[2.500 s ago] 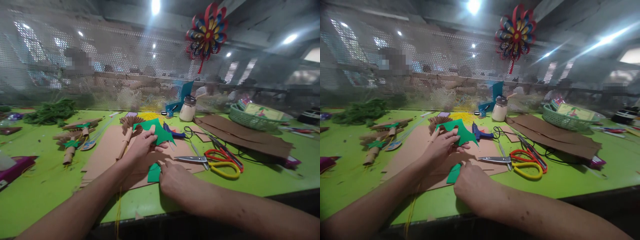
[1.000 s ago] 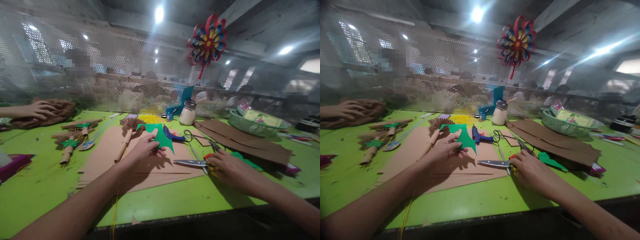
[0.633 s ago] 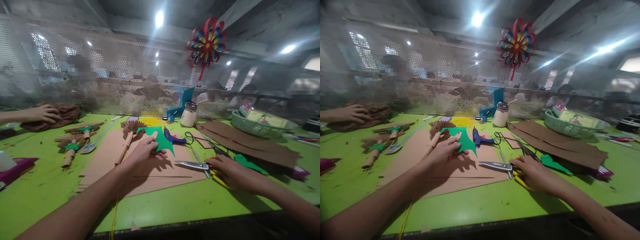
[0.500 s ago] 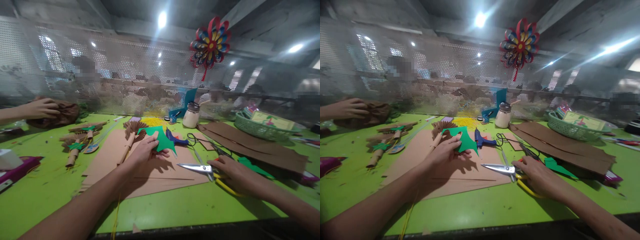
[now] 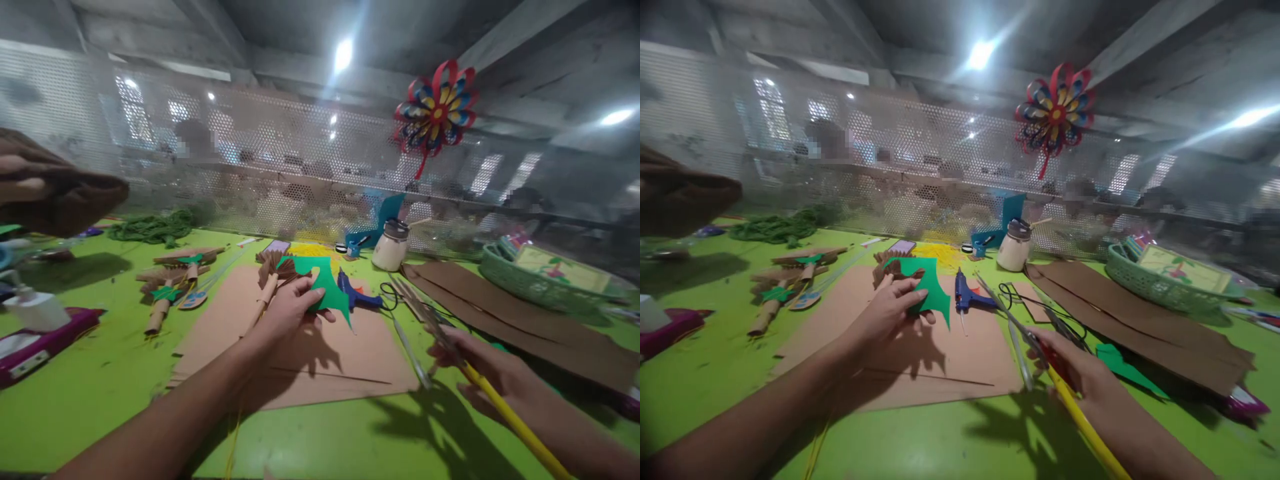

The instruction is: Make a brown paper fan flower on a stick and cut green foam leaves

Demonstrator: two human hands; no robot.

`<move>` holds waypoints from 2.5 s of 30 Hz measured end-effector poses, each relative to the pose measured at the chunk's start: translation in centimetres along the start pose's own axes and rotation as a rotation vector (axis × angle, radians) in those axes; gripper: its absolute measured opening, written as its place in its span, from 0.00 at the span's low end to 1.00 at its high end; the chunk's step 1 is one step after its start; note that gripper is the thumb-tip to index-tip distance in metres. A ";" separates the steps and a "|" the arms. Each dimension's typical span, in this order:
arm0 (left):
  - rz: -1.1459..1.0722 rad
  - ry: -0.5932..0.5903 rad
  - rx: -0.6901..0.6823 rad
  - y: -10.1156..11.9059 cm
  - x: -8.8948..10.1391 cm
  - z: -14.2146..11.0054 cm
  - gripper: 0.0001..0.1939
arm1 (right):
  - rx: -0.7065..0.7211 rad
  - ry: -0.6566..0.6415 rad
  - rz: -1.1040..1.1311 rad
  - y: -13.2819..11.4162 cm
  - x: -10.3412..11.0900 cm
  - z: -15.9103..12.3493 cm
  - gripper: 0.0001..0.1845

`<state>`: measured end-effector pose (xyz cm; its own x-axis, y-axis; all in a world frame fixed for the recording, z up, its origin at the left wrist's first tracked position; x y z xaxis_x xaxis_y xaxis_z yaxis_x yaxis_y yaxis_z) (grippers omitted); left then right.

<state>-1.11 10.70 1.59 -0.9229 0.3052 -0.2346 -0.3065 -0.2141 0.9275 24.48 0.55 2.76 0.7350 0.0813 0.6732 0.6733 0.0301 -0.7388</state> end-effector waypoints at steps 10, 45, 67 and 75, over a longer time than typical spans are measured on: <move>-0.066 0.122 -0.032 0.3 0.9 -0.2 0.15 | 0.072 -0.066 -0.031 -4.4 -2.1 5.9 0.23; -0.092 0.236 -0.059 1.5 1.0 -0.9 0.11 | 0.111 -0.112 -0.007 -5.0 -4.0 6.6 0.15; -0.079 0.174 -0.001 1.2 0.8 -0.9 0.09 | 0.115 -0.108 -0.159 -5.5 -3.3 6.0 0.23; -0.070 0.097 -0.036 1.3 0.2 -0.8 0.09 | 0.115 -0.156 -0.105 -5.0 -3.4 6.0 0.20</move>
<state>-1.85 9.76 2.53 -0.9167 0.2300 -0.3269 -0.3775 -0.2293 0.8972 18.09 6.15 3.98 0.6336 0.2249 0.7402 0.7255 0.1596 -0.6695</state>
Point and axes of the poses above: each hand's wrist, its own z-axis towards the middle knuckle, its own x-axis out of the back of the hand, y = z × x, the point moved 8 cm from there along z, towards the middle knuckle, and after that the axes turned 12 degrees about -x, right-handed, at the moved point
